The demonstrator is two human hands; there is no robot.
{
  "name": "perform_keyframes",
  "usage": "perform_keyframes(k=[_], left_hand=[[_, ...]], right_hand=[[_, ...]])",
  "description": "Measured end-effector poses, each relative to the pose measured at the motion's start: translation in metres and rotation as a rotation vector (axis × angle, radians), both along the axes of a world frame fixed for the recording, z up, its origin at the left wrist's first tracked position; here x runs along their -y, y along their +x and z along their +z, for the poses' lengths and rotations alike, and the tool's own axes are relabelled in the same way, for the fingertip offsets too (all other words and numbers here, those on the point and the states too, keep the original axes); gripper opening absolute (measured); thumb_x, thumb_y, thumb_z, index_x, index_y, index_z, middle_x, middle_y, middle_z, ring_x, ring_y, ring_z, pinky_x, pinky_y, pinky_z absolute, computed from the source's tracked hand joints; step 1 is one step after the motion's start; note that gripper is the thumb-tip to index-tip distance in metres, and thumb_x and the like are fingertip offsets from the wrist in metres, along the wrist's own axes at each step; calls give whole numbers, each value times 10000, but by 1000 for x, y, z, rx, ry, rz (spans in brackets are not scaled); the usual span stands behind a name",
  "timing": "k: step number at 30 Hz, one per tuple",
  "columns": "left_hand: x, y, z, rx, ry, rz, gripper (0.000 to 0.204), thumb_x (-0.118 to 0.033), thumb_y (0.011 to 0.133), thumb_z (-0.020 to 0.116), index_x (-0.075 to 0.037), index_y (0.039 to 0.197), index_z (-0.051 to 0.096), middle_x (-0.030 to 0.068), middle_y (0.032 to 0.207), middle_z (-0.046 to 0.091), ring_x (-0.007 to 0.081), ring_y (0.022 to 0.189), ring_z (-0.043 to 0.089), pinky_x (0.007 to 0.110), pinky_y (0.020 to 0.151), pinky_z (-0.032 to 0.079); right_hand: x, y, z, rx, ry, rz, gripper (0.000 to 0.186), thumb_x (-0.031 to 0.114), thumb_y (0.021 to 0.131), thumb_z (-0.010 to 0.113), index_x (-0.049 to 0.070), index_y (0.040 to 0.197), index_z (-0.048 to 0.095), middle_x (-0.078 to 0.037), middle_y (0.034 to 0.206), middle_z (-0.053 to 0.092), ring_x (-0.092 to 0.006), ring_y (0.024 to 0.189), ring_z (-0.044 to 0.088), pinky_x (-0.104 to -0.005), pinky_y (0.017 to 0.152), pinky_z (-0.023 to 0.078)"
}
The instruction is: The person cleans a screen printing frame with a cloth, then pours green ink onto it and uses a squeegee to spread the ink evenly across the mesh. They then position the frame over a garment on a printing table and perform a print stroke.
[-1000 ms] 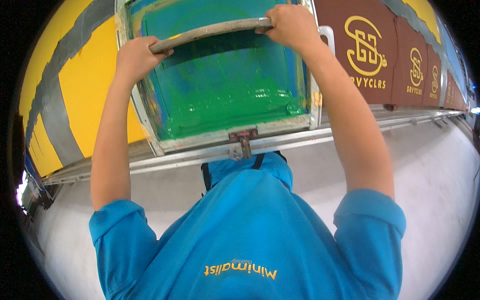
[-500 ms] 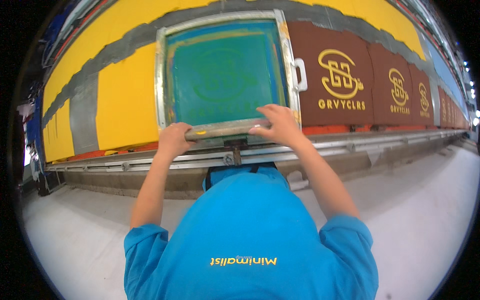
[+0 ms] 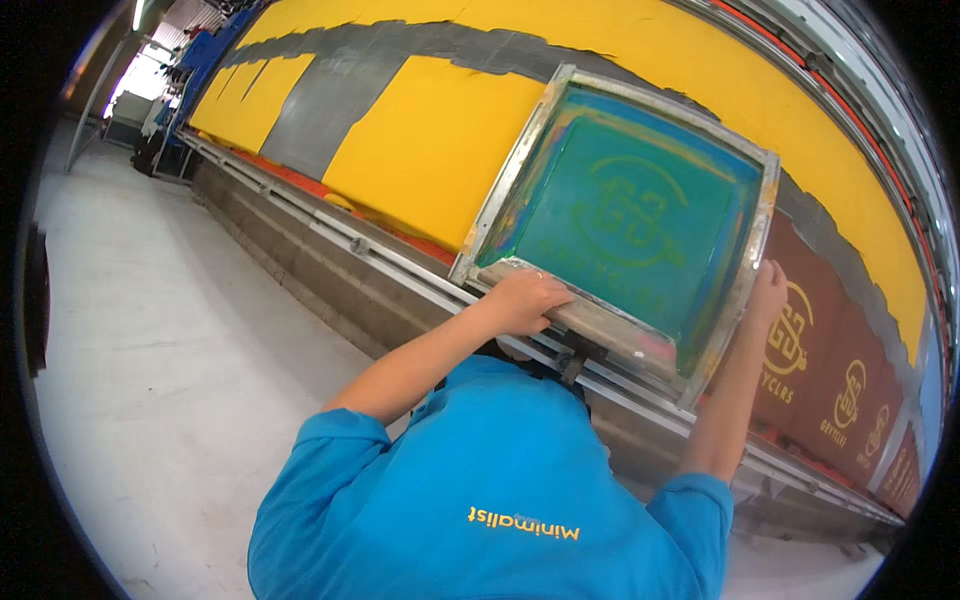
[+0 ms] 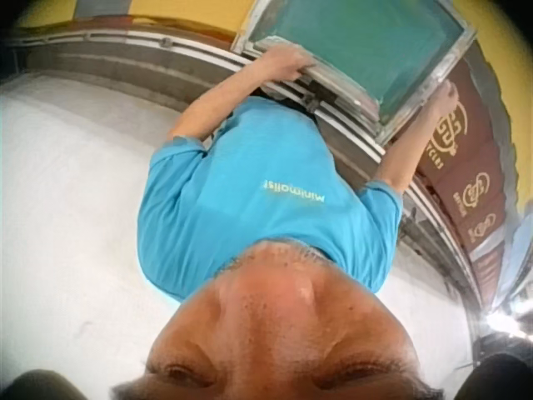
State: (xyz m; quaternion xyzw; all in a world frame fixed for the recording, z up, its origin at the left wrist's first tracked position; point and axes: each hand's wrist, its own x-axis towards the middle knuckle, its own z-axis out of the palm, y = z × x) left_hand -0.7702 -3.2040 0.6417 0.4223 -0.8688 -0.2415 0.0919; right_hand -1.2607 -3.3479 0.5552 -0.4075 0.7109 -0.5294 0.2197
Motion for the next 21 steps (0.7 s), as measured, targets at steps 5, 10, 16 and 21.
perform_keyframes(k=[5,10,16,21], left_hand=[[12,19,57,58,98,46,554,-90,723,729,-135,1274,686,67,1343,677,286,1243,624,430,1043,507],[34,10,140,163,197,90,528,-83,734,697,-142,1258,710,56,1311,692,288,1204,635,426,1016,520],[44,-8,169,122,174,64,574,-72,701,768,-129,1269,709,50,1329,680,285,1233,607,447,1026,497],[29,-3,148,175,166,90,661,-50,698,781,-137,1341,650,57,1387,638,297,1279,586,447,1075,456]], right_hand=[[5,51,52,112,14,54,447,256,984,675,-36,1322,644,-123,1261,694,-179,1094,650,-324,952,505],[-5,68,98,-57,-14,8,389,281,968,685,46,1279,693,-125,1157,719,-230,961,674,-340,888,515],[-1,60,135,48,182,-113,345,274,966,700,49,1228,703,8,735,574,-82,630,471,-280,598,398],[9,70,129,-72,284,-147,346,262,964,696,67,1250,690,-36,812,642,-104,704,568,-282,656,453]])
